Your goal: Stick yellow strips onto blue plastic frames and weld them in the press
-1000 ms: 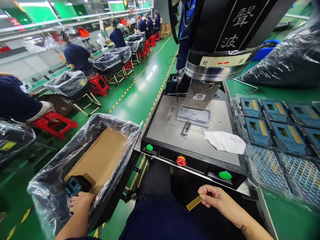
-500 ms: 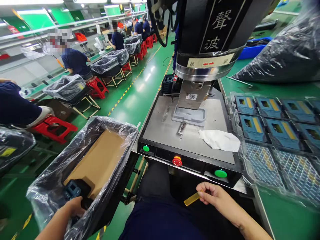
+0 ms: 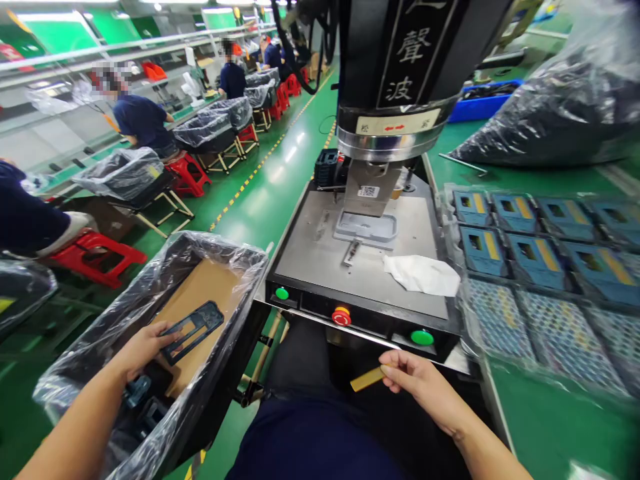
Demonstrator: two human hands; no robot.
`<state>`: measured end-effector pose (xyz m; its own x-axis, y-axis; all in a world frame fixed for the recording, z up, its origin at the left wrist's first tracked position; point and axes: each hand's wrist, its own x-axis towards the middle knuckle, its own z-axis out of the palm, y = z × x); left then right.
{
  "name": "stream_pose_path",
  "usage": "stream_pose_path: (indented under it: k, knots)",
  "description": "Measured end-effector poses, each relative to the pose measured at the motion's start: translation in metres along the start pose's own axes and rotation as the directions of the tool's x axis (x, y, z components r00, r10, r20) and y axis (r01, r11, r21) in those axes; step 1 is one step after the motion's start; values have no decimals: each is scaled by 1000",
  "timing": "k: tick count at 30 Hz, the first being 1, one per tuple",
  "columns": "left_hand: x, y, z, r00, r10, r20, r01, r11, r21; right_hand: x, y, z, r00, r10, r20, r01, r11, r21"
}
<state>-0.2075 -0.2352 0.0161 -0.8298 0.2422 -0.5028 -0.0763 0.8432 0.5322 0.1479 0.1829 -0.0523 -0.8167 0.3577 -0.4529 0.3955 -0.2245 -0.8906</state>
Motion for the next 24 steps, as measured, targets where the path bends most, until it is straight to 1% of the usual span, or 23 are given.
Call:
stream_pose_path:
  k: [1,2,3,6,8,9,10,12,14,16,20,22,24]
  knots:
    - [-5,15,13,993,52,110,-31,981,-190,-1,0,0,1000,-3,-29,5,999,39]
    - [-11,29,30,978,89,187,-27,950,-310,-2,0,0,998,-5,-59,9,997,83]
    - [-17,42,48,955,106,277,5,929,-371,-3,0,0,996,-3,-88,15,992,129]
    - [-34,74,113,877,141,458,116,865,-488,-4,2,-1,987,18,-158,21,971,239]
    - [-43,89,156,830,187,526,155,828,-539,-4,4,-2,981,25,-192,31,959,281]
    - [-47,95,175,818,199,540,173,810,-561,-4,5,-2,978,23,-205,39,954,296]
    - [-50,101,192,807,207,553,189,797,-574,-4,6,-2,977,20,-214,48,950,309]
    - [-55,112,220,805,208,556,209,778,-593,-5,6,-2,975,14,-223,61,943,329]
    - [-59,121,238,792,221,569,212,775,-596,-4,7,-2,975,13,-223,65,938,340]
    - [-63,128,248,769,244,590,210,777,-594,-3,7,-1,974,14,-225,66,936,345]
    - [-70,139,261,727,276,628,239,756,-609,-2,7,0,968,-4,-253,87,944,319]
    - [-72,141,265,707,287,646,268,737,-620,-3,7,2,959,-35,-280,117,953,279]
    - [-73,143,269,697,284,658,298,720,-626,-4,7,4,953,-70,-294,142,963,231]
